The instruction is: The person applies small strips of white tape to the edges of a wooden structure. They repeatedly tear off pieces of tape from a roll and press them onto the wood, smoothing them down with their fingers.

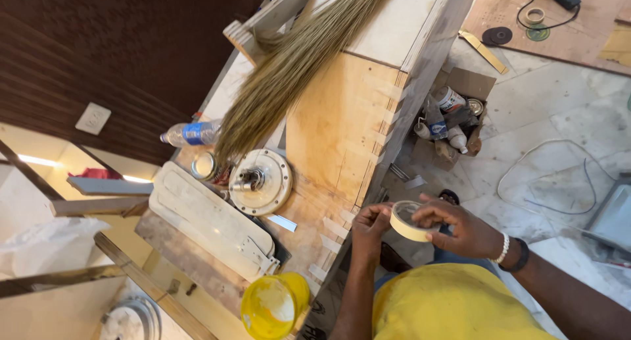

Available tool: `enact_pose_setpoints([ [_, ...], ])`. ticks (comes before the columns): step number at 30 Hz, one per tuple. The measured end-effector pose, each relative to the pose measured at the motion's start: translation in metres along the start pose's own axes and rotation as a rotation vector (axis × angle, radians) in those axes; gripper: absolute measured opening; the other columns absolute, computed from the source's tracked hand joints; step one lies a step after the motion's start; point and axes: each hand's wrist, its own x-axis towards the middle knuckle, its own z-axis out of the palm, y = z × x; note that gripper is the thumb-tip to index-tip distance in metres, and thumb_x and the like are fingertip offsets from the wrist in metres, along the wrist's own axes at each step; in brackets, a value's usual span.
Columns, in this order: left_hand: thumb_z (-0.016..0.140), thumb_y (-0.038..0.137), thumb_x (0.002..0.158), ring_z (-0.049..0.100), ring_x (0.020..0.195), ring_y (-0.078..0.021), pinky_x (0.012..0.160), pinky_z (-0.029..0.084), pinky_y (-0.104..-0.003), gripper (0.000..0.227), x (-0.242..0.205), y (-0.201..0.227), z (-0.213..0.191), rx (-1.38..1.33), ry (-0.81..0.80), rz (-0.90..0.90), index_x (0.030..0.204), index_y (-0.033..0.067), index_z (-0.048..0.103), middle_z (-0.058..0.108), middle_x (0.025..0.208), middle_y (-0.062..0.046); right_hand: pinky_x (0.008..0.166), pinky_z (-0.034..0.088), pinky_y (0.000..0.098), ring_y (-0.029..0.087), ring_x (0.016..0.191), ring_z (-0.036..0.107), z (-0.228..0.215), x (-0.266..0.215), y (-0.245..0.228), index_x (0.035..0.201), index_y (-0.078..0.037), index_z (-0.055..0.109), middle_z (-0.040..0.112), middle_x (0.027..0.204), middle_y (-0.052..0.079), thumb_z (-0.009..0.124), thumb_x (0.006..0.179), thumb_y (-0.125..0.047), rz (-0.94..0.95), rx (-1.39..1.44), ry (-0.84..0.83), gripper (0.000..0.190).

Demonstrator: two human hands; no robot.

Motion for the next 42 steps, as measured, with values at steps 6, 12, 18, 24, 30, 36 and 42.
enact_pose_setpoints([
  [6,0.072,0.013,0.098,0.062,0.078,-0.0084,0.07,0.049,-0.024,0.013,0.025,-0.029,0.023,0.239,-0.173,-0.09,0.101,0.0007,0.074,0.072,0.09,-0.003,0.097,0.054,0.0415,0.025,0.116,0.068,0.006,-0.01,-0.007,0.167,-0.022,0.008,0.049,0.147,0.017,0.06,0.09,-0.042,0.352,-0.177,0.072,0.095],
  [12,0.076,0.012,0.093,0.064,0.076,-0.0106,0.068,0.052,-0.028,0.011,0.019,0.001,0.066,0.577,-0.073,0.122,0.093,0.0009,0.075,0.072,0.084,-0.005,0.098,0.046,0.0485,0.041,0.122,0.057,-0.011,-0.034,0.032,0.162,-0.009,0.012,0.042,0.147,0.031,0.058,0.098,-0.041,-0.029,-0.375,0.058,0.085],
  [18,0.08,0.012,0.084,0.07,0.094,-0.0285,0.081,0.054,-0.037,0.011,-0.003,0.003,0.122,0.924,0.072,0.896,0.089,0.0025,0.075,0.073,0.098,-0.015,0.086,0.06,0.0415,0.027,0.082,0.073,-0.063,-0.029,0.053,0.173,-0.022,0.022,0.068,0.11,0.021,0.053,0.101,-0.032,0.543,-0.285,0.095,0.079],
  [24,0.075,0.012,0.09,0.072,0.079,-0.03,0.072,0.056,-0.037,0.009,0.002,-0.014,0.147,0.756,0.264,0.47,0.089,0.0037,0.074,0.073,0.09,-0.013,0.074,0.057,0.0429,0.035,0.081,0.07,-0.104,-0.076,0.061,0.153,-0.017,0.042,0.066,0.116,0.019,0.052,0.101,-0.03,-0.168,-0.436,0.148,0.055],
  [30,0.08,0.013,0.086,0.07,0.086,-0.0323,0.076,0.056,-0.038,0.014,-0.023,-0.036,0.174,1.083,0.187,0.889,0.089,0.0047,0.069,0.071,0.091,-0.012,0.063,0.054,0.0444,0.034,0.063,0.07,-0.126,-0.098,0.109,0.146,-0.021,0.047,0.068,0.082,0.019,0.052,0.096,-0.04,0.339,-0.39,0.06,0.054],
  [36,0.074,0.013,0.089,0.064,0.066,-0.0337,0.06,0.051,-0.041,0.01,-0.016,-0.016,0.17,0.692,0.398,0.353,0.088,0.0059,0.067,0.068,0.088,-0.01,0.053,0.049,0.0392,0.024,0.051,0.064,-0.136,-0.124,0.098,0.138,-0.022,0.057,0.062,0.057,0.008,0.048,0.098,-0.039,0.268,-0.261,0.031,0.044],
  [42,0.08,0.009,0.087,0.068,0.091,-0.0318,0.08,0.055,-0.042,0.014,-0.042,0.001,0.179,0.958,0.015,0.96,0.09,0.003,0.067,0.069,0.096,-0.012,0.048,0.047,0.031,0.012,0.047,0.054,-0.127,-0.09,0.09,0.118,-0.015,0.07,0.058,0.055,0.004,0.046,0.103,-0.034,0.497,-0.188,0.248,0.034],
])
